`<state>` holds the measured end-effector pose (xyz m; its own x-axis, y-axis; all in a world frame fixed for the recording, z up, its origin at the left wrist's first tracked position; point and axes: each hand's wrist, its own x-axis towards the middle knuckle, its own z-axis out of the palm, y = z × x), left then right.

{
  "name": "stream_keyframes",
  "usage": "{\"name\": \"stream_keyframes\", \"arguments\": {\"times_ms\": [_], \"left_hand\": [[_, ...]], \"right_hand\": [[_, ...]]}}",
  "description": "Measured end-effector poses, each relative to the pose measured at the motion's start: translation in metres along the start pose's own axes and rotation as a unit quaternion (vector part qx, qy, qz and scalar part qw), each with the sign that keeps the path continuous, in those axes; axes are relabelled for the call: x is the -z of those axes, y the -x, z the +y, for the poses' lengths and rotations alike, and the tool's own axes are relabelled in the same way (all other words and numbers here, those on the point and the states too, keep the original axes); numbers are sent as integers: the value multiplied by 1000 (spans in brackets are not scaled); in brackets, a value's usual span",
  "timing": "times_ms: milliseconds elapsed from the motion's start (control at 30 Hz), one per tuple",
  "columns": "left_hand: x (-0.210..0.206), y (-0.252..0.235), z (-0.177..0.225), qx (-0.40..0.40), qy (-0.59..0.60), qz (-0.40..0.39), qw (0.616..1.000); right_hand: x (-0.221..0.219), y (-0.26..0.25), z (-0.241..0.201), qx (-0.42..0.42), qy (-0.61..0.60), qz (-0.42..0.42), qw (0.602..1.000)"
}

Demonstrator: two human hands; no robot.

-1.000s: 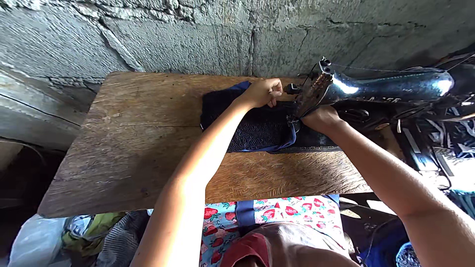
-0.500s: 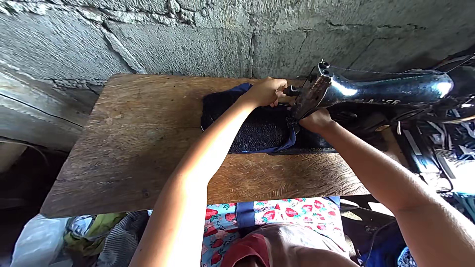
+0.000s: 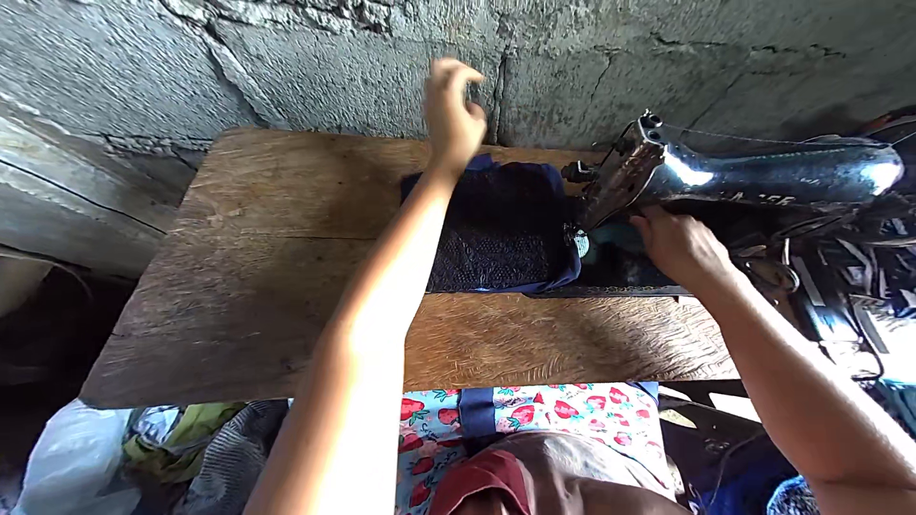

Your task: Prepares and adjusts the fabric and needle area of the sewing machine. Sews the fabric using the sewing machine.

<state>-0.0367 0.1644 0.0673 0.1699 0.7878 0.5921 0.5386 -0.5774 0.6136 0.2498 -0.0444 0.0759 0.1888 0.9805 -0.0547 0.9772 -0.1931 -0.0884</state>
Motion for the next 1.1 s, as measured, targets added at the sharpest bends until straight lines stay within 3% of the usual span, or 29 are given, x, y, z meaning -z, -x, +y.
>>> {"name": "stream_keyframes", "arguments": {"times_ms": [67, 100, 167, 200, 333, 433, 533, 700, 867, 1100], "left_hand": [[-20, 14, 22, -166, 17, -164, 972], [-31, 22, 38, -202, 42, -252, 945], [-44, 34, 61, -169, 63, -381, 907], [-48, 36, 65, -155, 63, -402, 900], [-55, 32, 51, -230, 23, -371, 899], [-59, 34, 34, -281, 30, -324, 903], [-62, 35, 24, -275, 39, -299, 913], [-58, 36, 27, -275, 55, -285, 917], [-58, 37, 30, -270, 64, -282, 918], [-55, 38, 38, -250, 76, -286, 922]], "right_hand": [[0, 1, 3, -5, -4, -17, 1000], [-1, 1, 4, -1, -10, -26, 1000], [-5, 0, 4, 14, -30, -37, 999], [-7, -2, 5, 29, -49, -43, 997], [-6, -13, 1, 73, -183, -132, 971], [-4, -29, -9, 53, -261, -217, 939], [-7, -46, -20, 14, -297, -242, 924], [-4, -62, -33, -8, -289, -286, 914], [-3, -62, -39, -22, -317, -280, 906], [1, -60, -40, -22, -206, -257, 944]]}}
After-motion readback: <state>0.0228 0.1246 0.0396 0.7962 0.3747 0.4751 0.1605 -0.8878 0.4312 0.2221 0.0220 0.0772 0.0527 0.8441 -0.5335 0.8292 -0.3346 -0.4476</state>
